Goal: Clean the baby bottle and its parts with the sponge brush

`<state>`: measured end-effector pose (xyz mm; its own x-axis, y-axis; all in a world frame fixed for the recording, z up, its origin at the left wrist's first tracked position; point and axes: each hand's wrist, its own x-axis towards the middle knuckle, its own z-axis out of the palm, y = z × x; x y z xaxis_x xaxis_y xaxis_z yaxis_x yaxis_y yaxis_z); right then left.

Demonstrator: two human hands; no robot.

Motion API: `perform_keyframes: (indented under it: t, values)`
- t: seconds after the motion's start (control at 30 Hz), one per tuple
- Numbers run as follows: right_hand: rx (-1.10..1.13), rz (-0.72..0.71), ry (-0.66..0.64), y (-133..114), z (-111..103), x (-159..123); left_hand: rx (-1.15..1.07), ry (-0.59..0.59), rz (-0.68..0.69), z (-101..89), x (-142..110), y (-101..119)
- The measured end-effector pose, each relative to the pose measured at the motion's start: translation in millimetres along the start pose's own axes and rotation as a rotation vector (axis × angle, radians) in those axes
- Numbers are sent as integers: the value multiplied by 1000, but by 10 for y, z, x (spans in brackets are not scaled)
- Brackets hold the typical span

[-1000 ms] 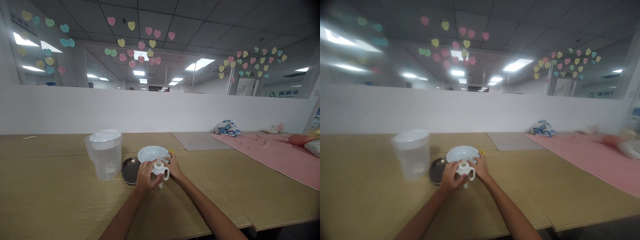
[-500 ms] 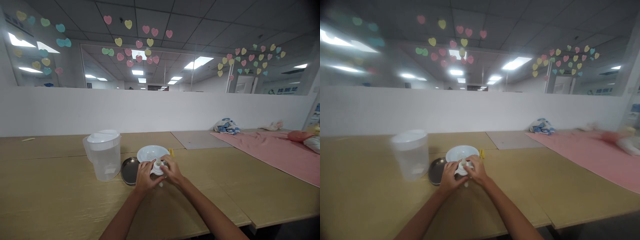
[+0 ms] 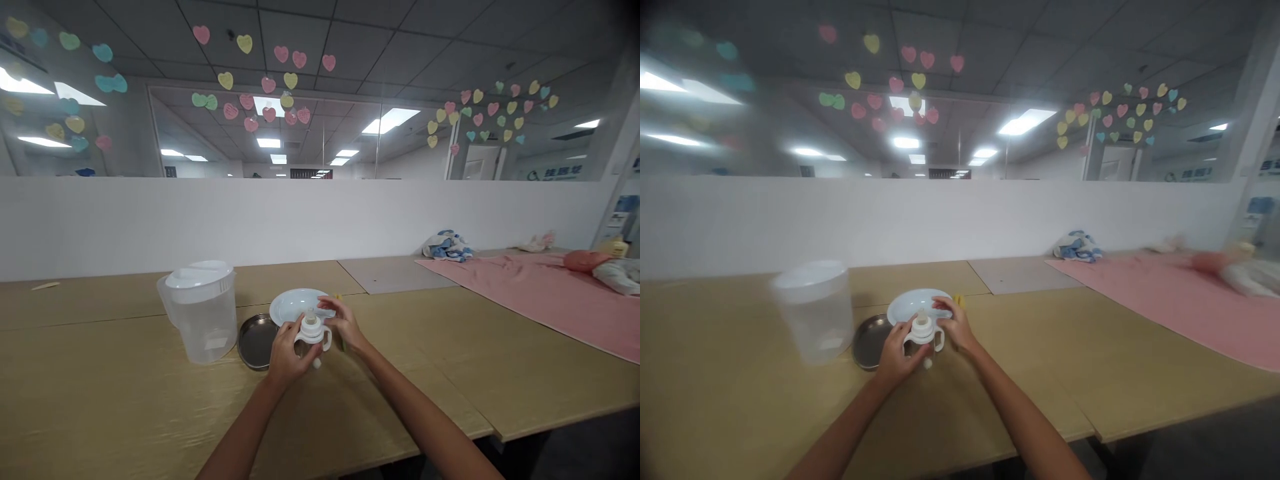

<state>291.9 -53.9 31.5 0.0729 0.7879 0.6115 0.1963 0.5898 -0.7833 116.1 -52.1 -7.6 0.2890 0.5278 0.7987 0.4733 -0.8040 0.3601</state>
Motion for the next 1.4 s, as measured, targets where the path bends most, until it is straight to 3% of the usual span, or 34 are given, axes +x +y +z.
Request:
perform_keyframes:
  t: [0.07,0.1,0.17,0.3,0.37,0.5,0.7,0.83,1.03,1.2,1.4]
  values:
    - [-42,-42,172,51,-31,-7,18,-4,22,8,-17,1]
    - [-70,-70,199,59,-34,-26,21,-6,31,13,-24,5]
    - [-132,-145,113,38,-10,-89,21,-3,38,23,-32,17]
    - [-370,-296,-193,-31,65,-201,12,-6,55,42,-31,29]
    - [-426,-298,-195,-19,52,-204,14,2,44,44,-28,31]
    - [-339,-258,-57,42,-28,-166,31,7,32,38,-27,42]
    - [-389,-200,-211,-98,101,-228,14,10,44,52,-38,22]
    - [-357,-225,-57,-135,189,-241,27,7,31,68,-38,4]
    - [-71,-193,229,-34,207,-151,31,-8,26,55,-32,33]
    - [71,-275,513,-87,167,-68,39,-10,24,34,-19,62]
    - [94,-289,612,-166,128,-24,44,-16,11,34,-16,67]
